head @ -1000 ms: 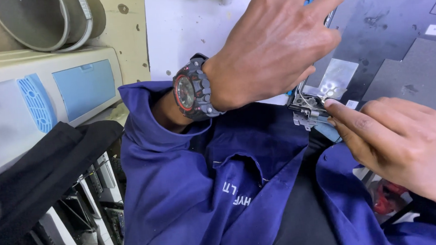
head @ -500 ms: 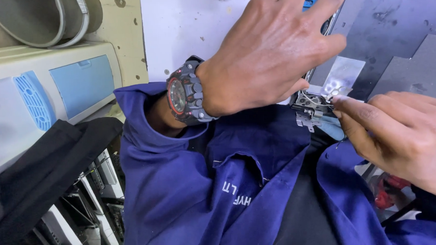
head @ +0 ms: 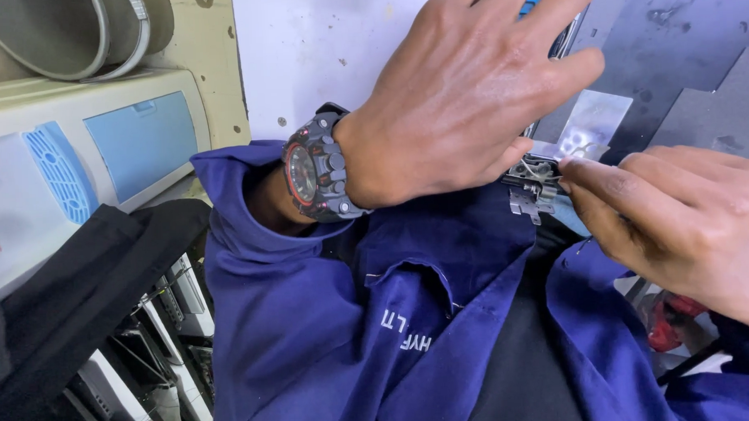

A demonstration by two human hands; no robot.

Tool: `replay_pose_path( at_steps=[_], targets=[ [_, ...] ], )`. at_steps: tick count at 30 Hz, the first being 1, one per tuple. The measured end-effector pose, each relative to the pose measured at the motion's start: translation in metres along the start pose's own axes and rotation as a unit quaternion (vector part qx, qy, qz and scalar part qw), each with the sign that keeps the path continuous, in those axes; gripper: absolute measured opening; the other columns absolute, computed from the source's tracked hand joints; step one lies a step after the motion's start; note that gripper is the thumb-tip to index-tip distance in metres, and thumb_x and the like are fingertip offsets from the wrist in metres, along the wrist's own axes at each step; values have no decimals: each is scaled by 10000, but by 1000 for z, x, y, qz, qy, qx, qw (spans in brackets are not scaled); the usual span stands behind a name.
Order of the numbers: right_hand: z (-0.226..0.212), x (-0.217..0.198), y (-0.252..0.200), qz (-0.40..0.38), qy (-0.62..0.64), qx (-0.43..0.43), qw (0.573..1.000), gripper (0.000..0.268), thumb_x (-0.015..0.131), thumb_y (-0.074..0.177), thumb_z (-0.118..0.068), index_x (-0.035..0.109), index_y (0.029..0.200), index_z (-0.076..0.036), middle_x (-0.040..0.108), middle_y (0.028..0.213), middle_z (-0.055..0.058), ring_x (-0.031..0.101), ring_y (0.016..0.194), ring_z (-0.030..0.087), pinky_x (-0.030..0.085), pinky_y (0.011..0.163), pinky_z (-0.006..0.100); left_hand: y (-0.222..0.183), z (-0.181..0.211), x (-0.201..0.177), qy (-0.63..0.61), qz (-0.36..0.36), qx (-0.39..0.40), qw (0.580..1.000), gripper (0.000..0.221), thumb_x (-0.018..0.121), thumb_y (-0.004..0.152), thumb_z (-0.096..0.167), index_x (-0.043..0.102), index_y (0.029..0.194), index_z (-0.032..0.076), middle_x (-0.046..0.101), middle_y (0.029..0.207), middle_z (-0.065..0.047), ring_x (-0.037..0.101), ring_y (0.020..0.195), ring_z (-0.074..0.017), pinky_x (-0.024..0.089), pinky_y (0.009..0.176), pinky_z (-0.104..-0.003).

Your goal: Routing and securing internal wiring for a laptop screen assembly during repair.

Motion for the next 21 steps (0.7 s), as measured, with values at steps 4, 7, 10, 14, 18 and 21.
replay_pose_path(
  at_steps=[4, 7, 10, 14, 18, 21],
  targets=[
    [2, -2, 2, -23, -7, 1, 1000, 98, 761, 1067, 50, 723, 1155, 33, 533, 665, 78, 510, 555, 254, 449, 561, 387, -3, 7, -1, 25, 15, 10, 1000, 205, 794, 883, 226, 601, 815, 232, 556, 1289, -56, 566, 1013, -271, 415, 736, -403],
    [5, 1, -2, -23, -15, 10, 1000, 86, 764, 1075, 39, 724, 1148, 18, 552, 685, 76, 529, 580, 259, 456, 577, 391, -8, 14, -2, 28, 36, 17, 999, 319, 681, 909, 49, 538, 689, 231, 598, 1166, -24, 530, 915, -238, 374, 691, -373],
    [8, 4, -5, -26, -40, 12, 999, 60, 769, 1090, 8, 728, 1119, -24, 534, 676, 56, 530, 588, 259, 454, 577, 390, -15, 16, 0, 30, 23, 26, 999, 273, 684, 942, 71, 592, 727, 213, 627, 1267, -53, 567, 970, -252, 403, 709, -367],
    [10, 6, -7, -23, -58, 8, 998, 43, 769, 1110, -29, 725, 1109, -26, 520, 669, 56, 526, 589, 267, 451, 578, 396, -17, 14, 0, 16, 18, 33, 999, 250, 670, 999, 107, 670, 761, 183, 666, 1347, -83, 581, 967, -274, 418, 726, -388],
    [10, 6, -5, -22, -55, 6, 998, 35, 755, 1118, -16, 723, 1129, -12, 543, 689, 60, 533, 592, 272, 451, 586, 400, -15, 14, -1, 19, 21, 31, 999, 307, 678, 1015, 127, 642, 719, 200, 661, 1324, -63, 575, 941, -256, 406, 717, -383],
    [12, 13, -8, -4, -41, 4, 999, 84, 782, 1089, 50, 743, 1135, -9, 602, 721, 89, 556, 601, 271, 463, 588, 387, -14, 11, 1, -4, 2, 18, 1000, 308, 880, 937, 348, 639, 798, 216, 600, 1318, -19, 558, 960, -259, 418, 715, -388]
  ],
)
Point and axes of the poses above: each hand's wrist, its own y-axis towards the middle knuckle, its own x-axis out of the palm, z = x × y, the point moved 3 cm from there along y, towards the middle knuckle
